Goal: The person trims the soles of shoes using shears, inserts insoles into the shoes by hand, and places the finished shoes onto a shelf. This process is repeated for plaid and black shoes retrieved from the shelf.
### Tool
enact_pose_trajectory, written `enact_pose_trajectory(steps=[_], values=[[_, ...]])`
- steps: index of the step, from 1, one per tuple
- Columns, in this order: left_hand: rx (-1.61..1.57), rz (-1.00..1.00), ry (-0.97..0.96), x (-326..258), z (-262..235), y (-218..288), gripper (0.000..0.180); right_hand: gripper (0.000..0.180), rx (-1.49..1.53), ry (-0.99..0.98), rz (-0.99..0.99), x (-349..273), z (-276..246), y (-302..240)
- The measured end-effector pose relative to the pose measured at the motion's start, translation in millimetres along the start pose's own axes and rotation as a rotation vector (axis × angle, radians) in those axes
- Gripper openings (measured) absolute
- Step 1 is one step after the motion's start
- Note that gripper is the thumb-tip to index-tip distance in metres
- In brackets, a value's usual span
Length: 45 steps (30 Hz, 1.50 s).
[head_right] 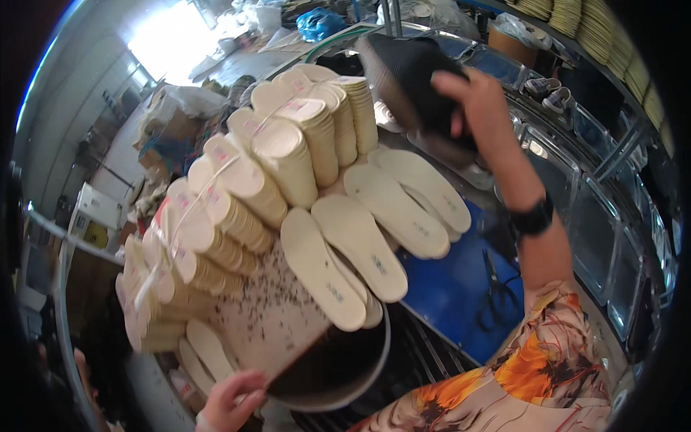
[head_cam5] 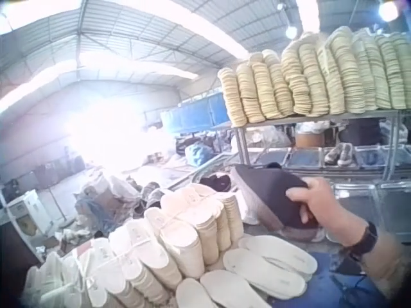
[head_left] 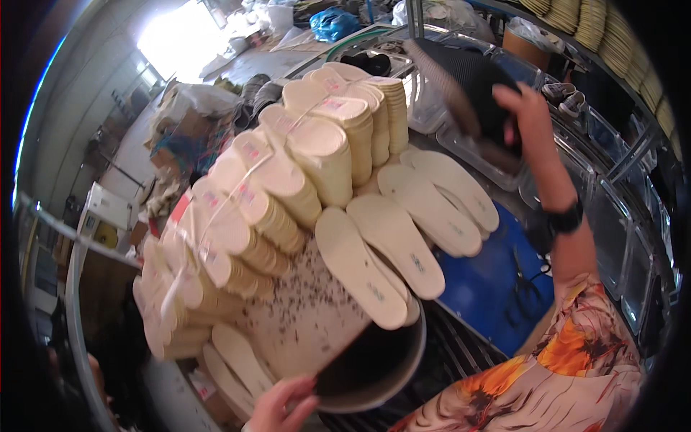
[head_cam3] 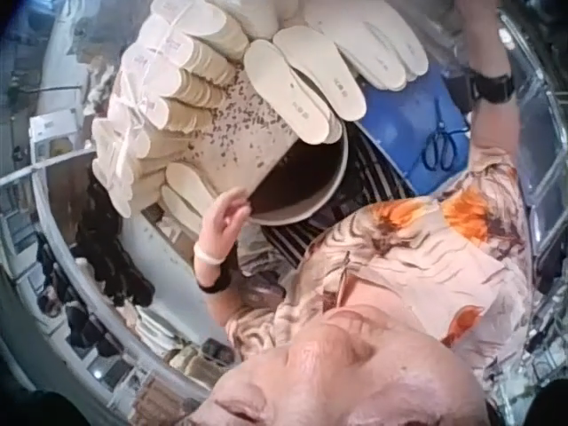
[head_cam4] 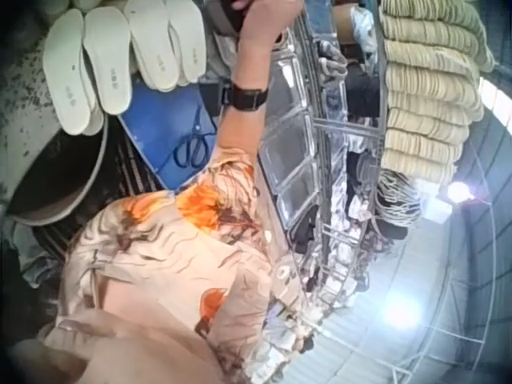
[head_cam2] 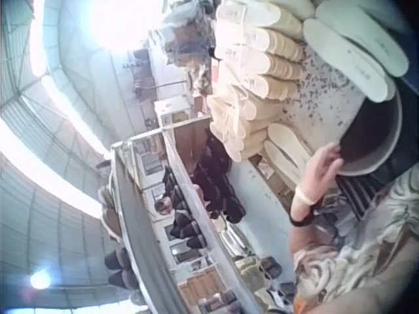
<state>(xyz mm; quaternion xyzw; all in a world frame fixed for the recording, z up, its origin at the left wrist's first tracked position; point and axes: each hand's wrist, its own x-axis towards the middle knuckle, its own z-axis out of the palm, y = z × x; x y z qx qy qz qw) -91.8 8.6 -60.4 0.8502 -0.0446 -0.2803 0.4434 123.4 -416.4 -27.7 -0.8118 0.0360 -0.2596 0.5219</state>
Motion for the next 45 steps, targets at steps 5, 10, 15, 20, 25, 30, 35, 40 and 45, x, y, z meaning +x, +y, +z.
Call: enact_pose_trajectory(steps=[5, 10, 15, 20, 25, 30, 35, 40, 45], values=[[-0.886, 0.194, 0.452, -4.4, 106.0, 15.7, 0.053, 0.029, -0.359, -0.447, -0.986, -195.4, 6.1, -72.2], [-0.852, 0.119, 1.058, -19.4, 160.0, -57.3, 0.055, 0.025, -0.091, -1.064, -0.844, -332.8, 69.7, -60.4], [-0.329, -0.142, 0.962, -26.2, 174.7, -184.7, 0.058, 0.039, 0.006, -1.577, -0.381, -383.6, 81.8, -51.4], [0.181, -0.267, 1.072, -69.7, 130.8, -135.5, 0.033, 0.037, -0.043, -0.950, 0.022, -305.2, 30.4, -6.6], [0.208, -0.324, 0.711, -50.1, 133.0, -118.2, 0.053, 0.038, -1.084, -0.398, 0.343, -265.5, -77.9, 107.0], [0.530, -0.403, 0.657, 4.7, 146.1, -111.3, 0.044, 0.056, -0.949, -0.351, 0.359, -284.6, -99.2, 186.9], [0.497, -0.398, 0.592, -12.1, 145.3, -117.4, 0.032, 0.053, -0.092, -0.349, 0.930, -260.3, -130.5, 228.9], [0.203, 0.290, 0.859, -76.9, 151.0, -126.9, 0.034, 0.044, 0.749, -0.441, 0.692, -264.2, -114.4, 110.3], [0.196, 0.262, 0.594, -107.6, 135.9, -130.0, 0.041, 0.037, 0.565, -1.169, 0.824, -260.6, -28.0, 40.8]])
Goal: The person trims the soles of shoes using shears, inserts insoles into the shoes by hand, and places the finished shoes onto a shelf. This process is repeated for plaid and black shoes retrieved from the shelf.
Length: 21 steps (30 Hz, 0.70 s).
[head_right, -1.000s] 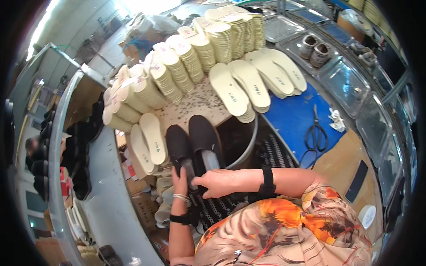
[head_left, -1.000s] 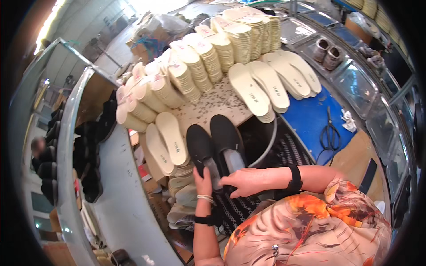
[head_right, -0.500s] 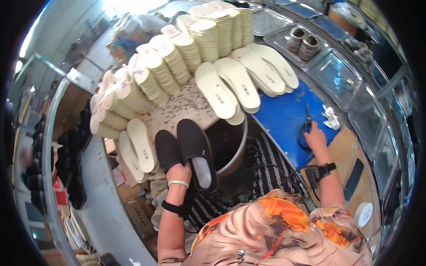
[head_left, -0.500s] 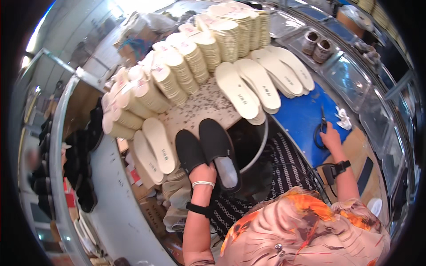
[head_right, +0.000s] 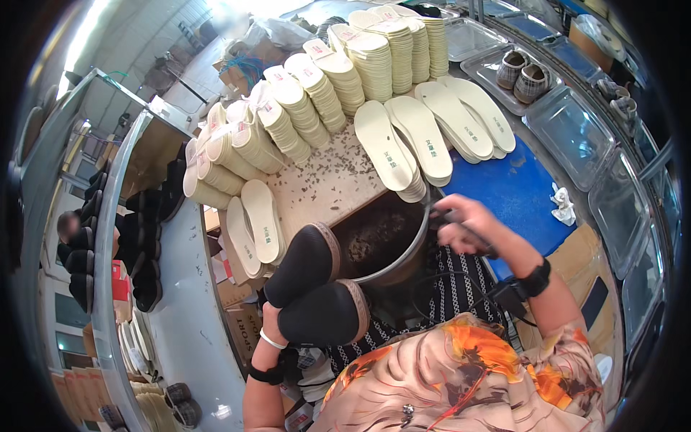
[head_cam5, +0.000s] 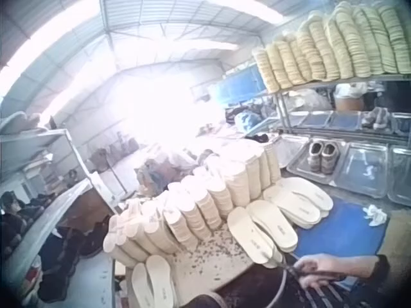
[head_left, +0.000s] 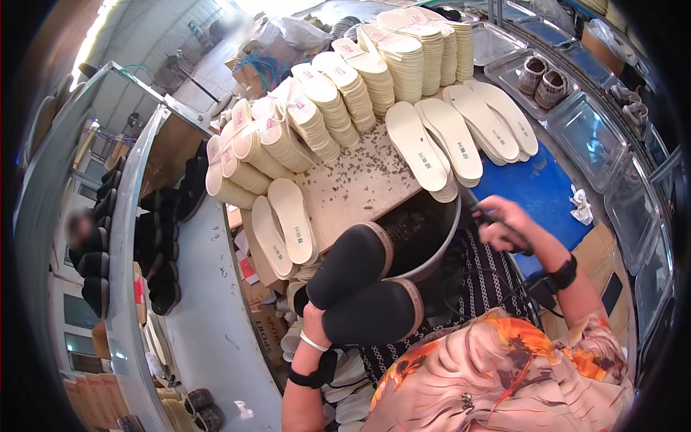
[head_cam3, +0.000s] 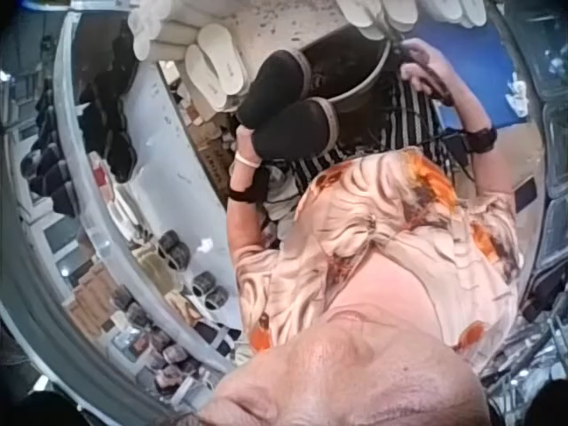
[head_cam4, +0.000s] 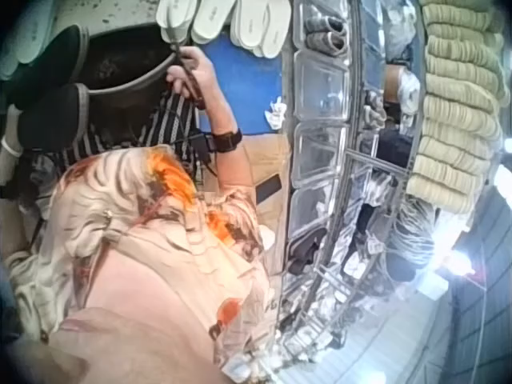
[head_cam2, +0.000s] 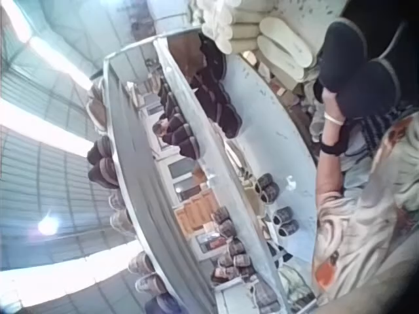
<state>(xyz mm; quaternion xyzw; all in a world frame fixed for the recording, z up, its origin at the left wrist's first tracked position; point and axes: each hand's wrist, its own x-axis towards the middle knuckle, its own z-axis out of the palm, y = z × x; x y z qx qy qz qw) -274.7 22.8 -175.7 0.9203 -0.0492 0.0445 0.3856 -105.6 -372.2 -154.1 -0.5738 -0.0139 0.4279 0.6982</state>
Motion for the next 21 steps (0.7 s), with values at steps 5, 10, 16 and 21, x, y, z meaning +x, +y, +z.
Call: enact_pose_trajectory(steps=[5, 10, 16, 21], values=[[-0.075, -0.062, -0.071, -7.4, -12.3, 8.3, 0.043, 0.064, -1.013, -0.040, -0.701, 34.4, 68.3, -12.3], [0.042, 0.047, -0.076, 5.0, -18.7, 3.0, 0.040, 0.059, -1.292, -0.033, -0.793, 56.9, 74.6, -15.7], [0.073, -0.042, -0.076, 0.3, -14.1, -23.9, 0.035, 0.053, -1.056, -0.094, -0.463, 50.7, 66.0, 8.7], [0.062, -0.113, 0.006, -0.6, -17.3, -27.5, 0.033, 0.056, -1.228, -0.171, -0.773, 46.3, 84.4, 1.2]])
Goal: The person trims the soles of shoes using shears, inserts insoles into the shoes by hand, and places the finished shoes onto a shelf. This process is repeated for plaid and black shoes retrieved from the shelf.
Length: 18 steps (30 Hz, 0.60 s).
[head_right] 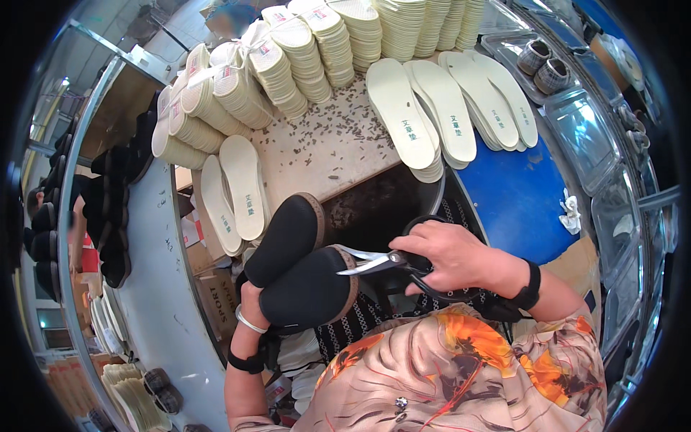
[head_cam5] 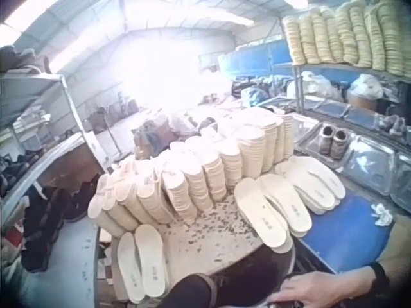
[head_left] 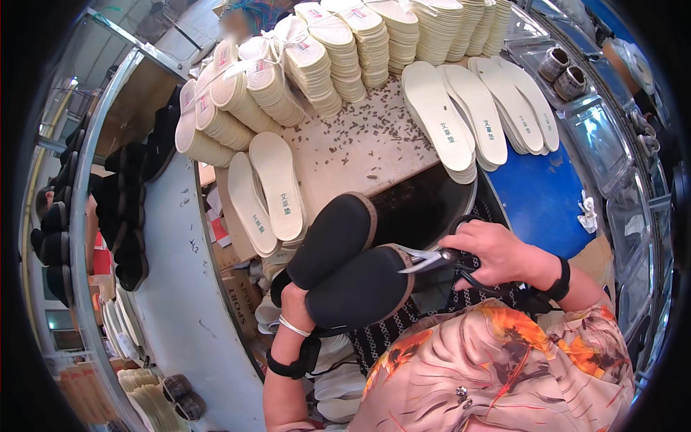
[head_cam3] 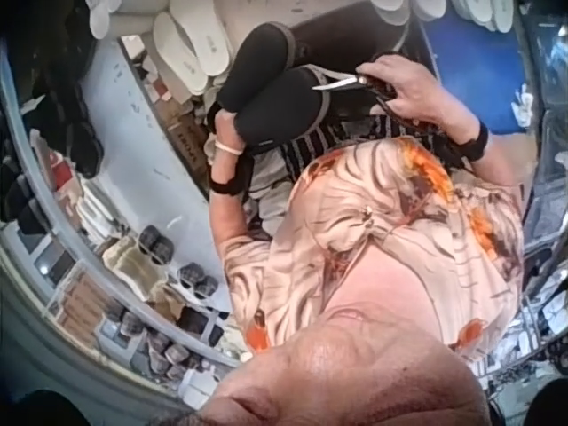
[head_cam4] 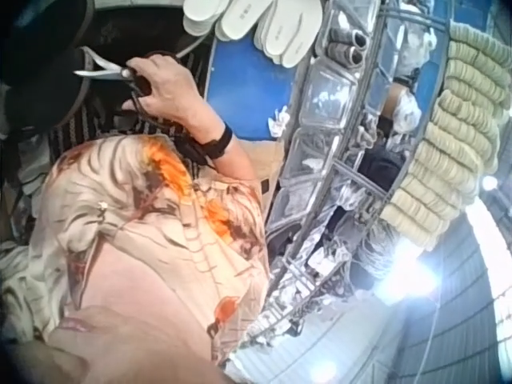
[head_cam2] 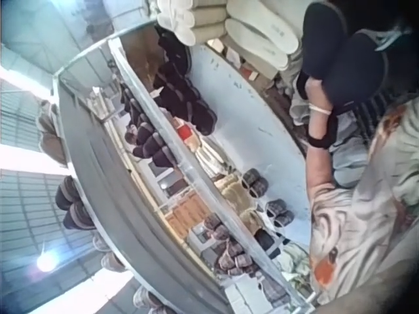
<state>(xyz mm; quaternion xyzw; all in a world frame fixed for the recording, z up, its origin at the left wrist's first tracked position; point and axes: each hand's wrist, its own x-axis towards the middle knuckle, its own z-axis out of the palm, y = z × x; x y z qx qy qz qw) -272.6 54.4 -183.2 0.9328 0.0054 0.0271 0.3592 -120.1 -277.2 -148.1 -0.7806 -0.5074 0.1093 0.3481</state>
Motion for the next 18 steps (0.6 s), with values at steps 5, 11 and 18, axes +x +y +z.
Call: enact_pose_trajectory(steps=[5, 11, 18], values=[[0.074, 0.024, 0.052, 4.4, 0.8, 4.2, 0.033, 0.046, -0.183, -0.060, 0.127, -14.4, 5.1, 7.4], [0.132, -0.031, 0.135, 43.5, -11.7, 27.0, 0.028, 0.044, 0.209, 0.010, 0.253, -14.6, 11.8, -1.8], [0.135, -0.110, 0.189, 20.4, 0.5, 54.0, 0.025, 0.045, -0.057, 0.085, 0.061, -2.2, 27.1, -17.5]])
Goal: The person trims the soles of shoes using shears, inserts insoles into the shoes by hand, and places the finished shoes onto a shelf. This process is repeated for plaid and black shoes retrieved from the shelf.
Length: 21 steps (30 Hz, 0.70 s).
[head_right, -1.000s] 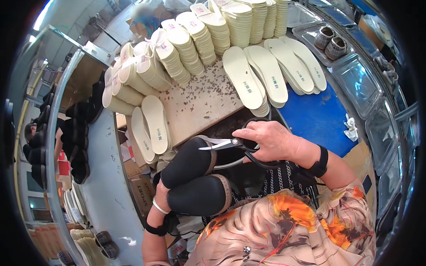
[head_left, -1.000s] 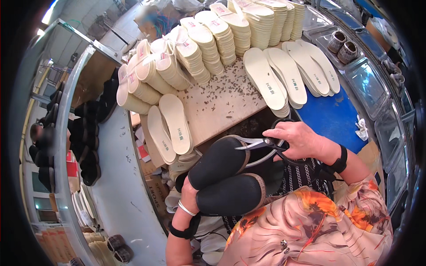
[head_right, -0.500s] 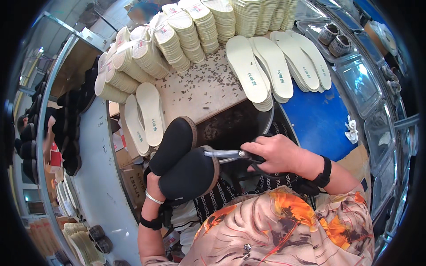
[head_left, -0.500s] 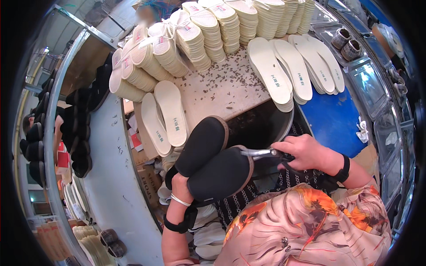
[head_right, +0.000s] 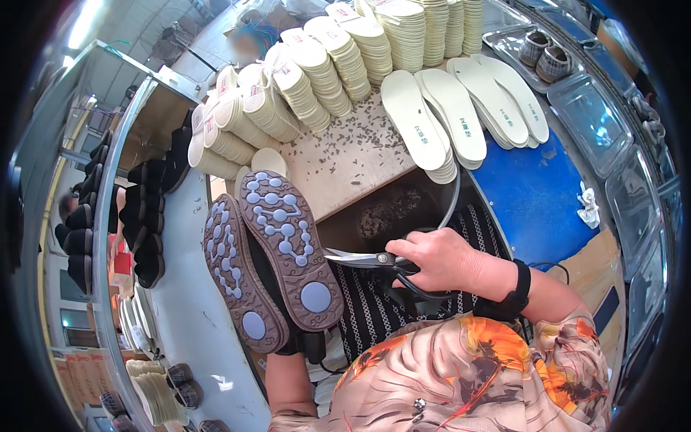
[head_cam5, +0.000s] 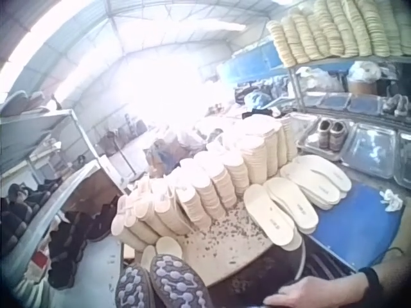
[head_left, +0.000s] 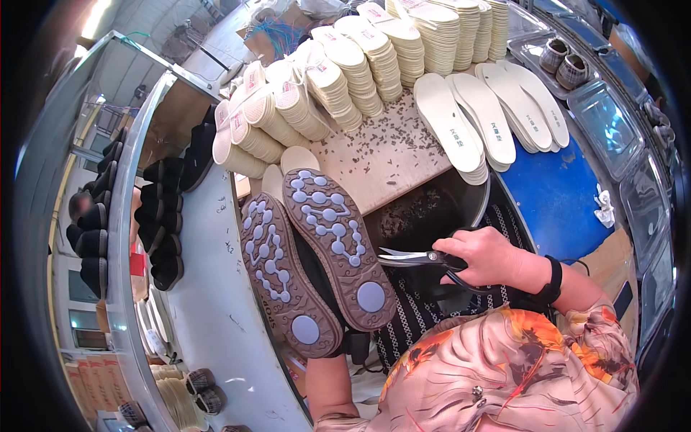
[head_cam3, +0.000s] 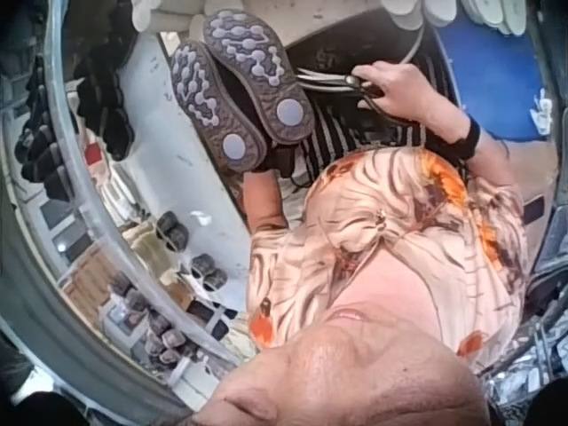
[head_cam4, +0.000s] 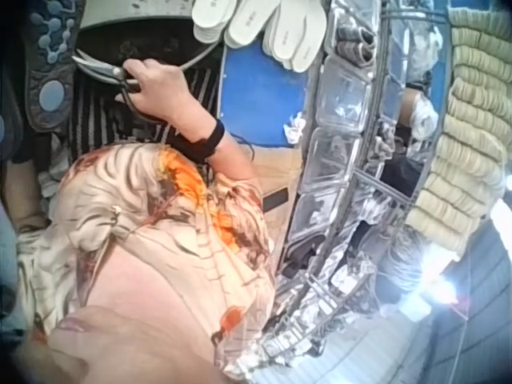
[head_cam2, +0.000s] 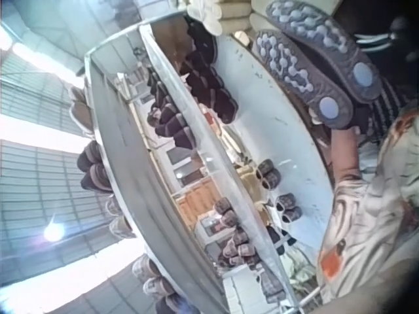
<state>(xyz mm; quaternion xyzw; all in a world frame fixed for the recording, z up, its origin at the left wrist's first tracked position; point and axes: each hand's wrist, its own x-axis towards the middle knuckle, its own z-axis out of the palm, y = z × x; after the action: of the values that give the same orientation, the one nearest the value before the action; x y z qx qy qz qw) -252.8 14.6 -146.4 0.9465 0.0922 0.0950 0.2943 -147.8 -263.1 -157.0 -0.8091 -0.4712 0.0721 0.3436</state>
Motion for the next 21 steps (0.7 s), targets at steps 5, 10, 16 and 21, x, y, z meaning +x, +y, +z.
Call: enact_pose_trajectory(steps=[5, 10, 16, 21], values=[[-0.030, -0.092, -0.002, -12.9, 13.7, 6.3, 0.023, 0.040, 0.066, 0.059, 0.062, -9.8, -7.4, 6.6], [-0.065, -0.230, 0.067, -10.2, 16.5, 15.2, 0.021, 0.033, 0.484, 0.665, 0.943, -71.7, -28.5, 86.0], [-0.164, -0.339, 0.065, 35.2, 45.1, 30.2, 0.019, 0.040, -0.580, 0.584, 1.237, -182.7, -54.9, 171.9], [-0.271, -0.319, -0.003, 24.7, 58.1, 28.9, 0.019, 0.035, -0.588, 0.116, 1.247, -138.8, -82.8, 154.1]])
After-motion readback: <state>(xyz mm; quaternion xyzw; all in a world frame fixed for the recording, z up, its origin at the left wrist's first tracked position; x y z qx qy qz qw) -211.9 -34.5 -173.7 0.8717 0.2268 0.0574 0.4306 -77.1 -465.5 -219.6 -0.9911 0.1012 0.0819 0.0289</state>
